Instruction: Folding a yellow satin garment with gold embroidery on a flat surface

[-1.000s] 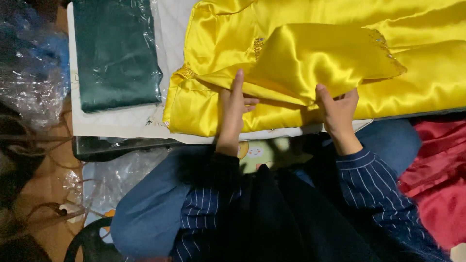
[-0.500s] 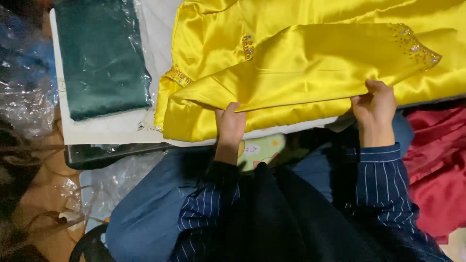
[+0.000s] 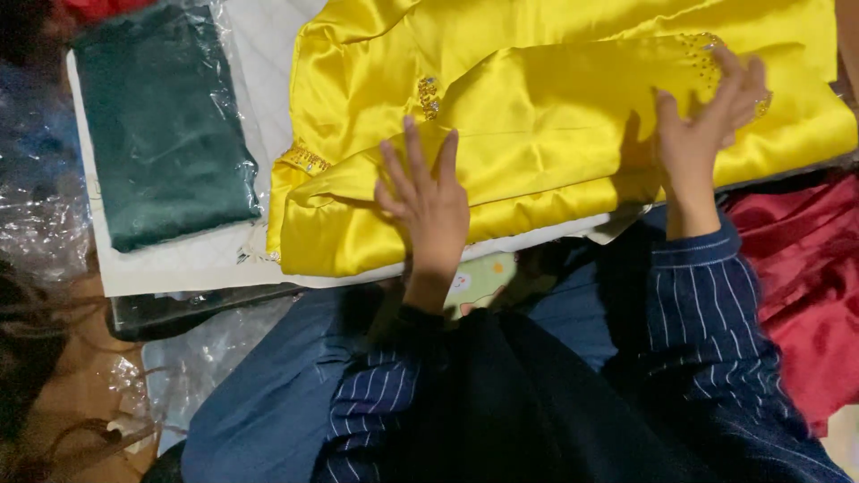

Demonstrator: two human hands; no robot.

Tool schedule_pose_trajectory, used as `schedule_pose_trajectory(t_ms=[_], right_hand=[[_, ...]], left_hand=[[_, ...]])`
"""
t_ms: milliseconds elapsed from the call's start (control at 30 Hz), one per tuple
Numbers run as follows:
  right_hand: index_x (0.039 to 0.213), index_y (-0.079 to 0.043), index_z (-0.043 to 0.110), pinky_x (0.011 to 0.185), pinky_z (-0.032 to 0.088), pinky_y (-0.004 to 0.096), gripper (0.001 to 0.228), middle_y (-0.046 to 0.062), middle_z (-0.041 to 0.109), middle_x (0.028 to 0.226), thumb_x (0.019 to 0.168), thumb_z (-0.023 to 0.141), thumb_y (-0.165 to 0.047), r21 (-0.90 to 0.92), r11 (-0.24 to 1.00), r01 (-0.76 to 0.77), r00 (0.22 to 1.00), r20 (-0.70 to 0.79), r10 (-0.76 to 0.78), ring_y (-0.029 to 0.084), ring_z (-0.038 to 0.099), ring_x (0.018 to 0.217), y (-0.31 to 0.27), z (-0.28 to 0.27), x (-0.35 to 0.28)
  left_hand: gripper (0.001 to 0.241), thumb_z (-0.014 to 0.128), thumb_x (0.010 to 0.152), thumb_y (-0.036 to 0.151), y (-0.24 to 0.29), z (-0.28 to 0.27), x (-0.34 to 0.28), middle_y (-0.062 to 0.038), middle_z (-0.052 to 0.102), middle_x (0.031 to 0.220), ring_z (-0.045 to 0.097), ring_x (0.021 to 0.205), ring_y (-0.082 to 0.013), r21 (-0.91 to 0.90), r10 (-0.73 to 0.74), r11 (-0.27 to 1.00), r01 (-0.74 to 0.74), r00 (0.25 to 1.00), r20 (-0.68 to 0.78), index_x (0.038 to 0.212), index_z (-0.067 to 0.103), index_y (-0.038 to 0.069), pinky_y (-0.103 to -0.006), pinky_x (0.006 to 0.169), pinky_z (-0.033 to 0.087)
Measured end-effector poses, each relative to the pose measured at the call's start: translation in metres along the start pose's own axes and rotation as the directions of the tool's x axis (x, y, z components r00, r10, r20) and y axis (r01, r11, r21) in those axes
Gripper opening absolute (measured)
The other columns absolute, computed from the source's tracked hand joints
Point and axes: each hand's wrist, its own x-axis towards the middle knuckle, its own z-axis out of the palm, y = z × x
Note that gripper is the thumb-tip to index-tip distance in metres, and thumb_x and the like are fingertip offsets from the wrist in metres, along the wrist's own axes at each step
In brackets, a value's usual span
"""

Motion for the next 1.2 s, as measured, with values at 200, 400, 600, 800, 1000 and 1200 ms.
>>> schedule_pose_trajectory(t_ms=[200, 400, 600, 800, 1000, 1200], right_hand=[[0.144, 0.000, 0.062, 0.105, 0.016, 0.071, 0.050, 0.034, 0.020, 0.156, 0.105, 0.071, -0.030, -0.436, 0.889, 0.137, 0.975, 0.216, -0.044, 0.060, 0.012, 0.139, 0.050, 0.036, 0.062], [0.131, 0.003, 0.062, 0.093, 0.024, 0.058, 0.053, 0.031, 0.058, 0.115, 0.109, 0.065, -0.045, -0.559, 0.823, -0.098, 0.974, 0.116, 0.194, 0.049, 0.047, 0.101, 0.085, 0.018, 0.077], [0.118, 0.007, 0.073, 0.086, 0.054, 0.045, 0.032, 0.023, 0.071, 0.105, 0.087, 0.068, 0.012, -0.316, 0.949, 0.001, 0.996, -0.083, -0.029, 0.036, 0.070, 0.093, 0.066, -0.013, 0.085], [0.112, 0.003, 0.070, 0.075, 0.059, 0.035, 0.018, 0.016, 0.070, 0.098, 0.096, 0.073, 0.012, -0.162, 0.987, -0.007, 0.999, -0.044, 0.000, 0.023, 0.067, 0.084, 0.102, -0.044, 0.073], [0.116, 0.008, 0.070, 0.084, 0.057, 0.042, 0.020, 0.021, 0.059, 0.110, 0.098, 0.079, 0.010, -0.292, 0.941, 0.170, 0.980, -0.054, -0.194, 0.035, 0.066, 0.091, 0.090, -0.036, 0.065], [0.121, 0.001, 0.078, 0.090, 0.040, 0.047, 0.025, 0.022, 0.061, 0.112, 0.097, 0.084, -0.004, -0.583, 0.801, 0.136, 0.971, -0.081, -0.224, 0.040, 0.055, 0.099, 0.078, -0.033, 0.061]], left_hand=[[0.063, 0.068, 0.098, 0.039, 0.010, 0.012, 0.080, -0.009, 0.039, 0.162, 0.043, 0.149, -0.0323, -0.182, 0.190, 0.964, -0.193, 0.981, -0.032, 0.152, 0.048, 0.014, -0.0492, 0.118, 0.038], [0.079, 0.062, 0.096, 0.051, -0.006, 0.034, 0.088, -0.014, 0.046, 0.158, 0.047, 0.142, -0.0340, -0.309, 0.254, 0.932, -0.187, 0.948, 0.194, 0.159, 0.032, 0.015, -0.0572, 0.111, 0.038], [0.107, 0.070, 0.082, 0.074, 0.007, 0.039, 0.076, -0.011, 0.013, 0.173, 0.045, 0.143, -0.0458, 0.013, 0.172, 0.983, -0.181, 0.948, 0.266, 0.166, 0.015, 0.038, -0.0644, 0.095, 0.049], [0.100, 0.053, 0.086, 0.092, 0.004, 0.065, 0.047, -0.009, 0.004, 0.173, 0.003, 0.157, -0.0461, 0.055, 0.252, 0.962, -0.268, 0.947, 0.199, 0.167, 0.027, 0.038, -0.0749, 0.115, 0.000], [0.074, 0.053, 0.104, 0.060, 0.020, 0.042, 0.059, -0.004, -0.014, 0.173, -0.016, 0.158, -0.0339, -0.253, 0.548, 0.834, -0.490, 0.785, 0.289, 0.168, 0.019, 0.041, -0.0730, 0.123, -0.004], [0.109, 0.073, 0.071, 0.083, 0.056, 0.045, 0.042, 0.001, 0.006, 0.174, 0.003, 0.158, -0.0400, -0.227, 0.480, 0.877, -0.423, 0.783, 0.396, 0.162, 0.025, 0.047, -0.0794, 0.114, 0.005]])
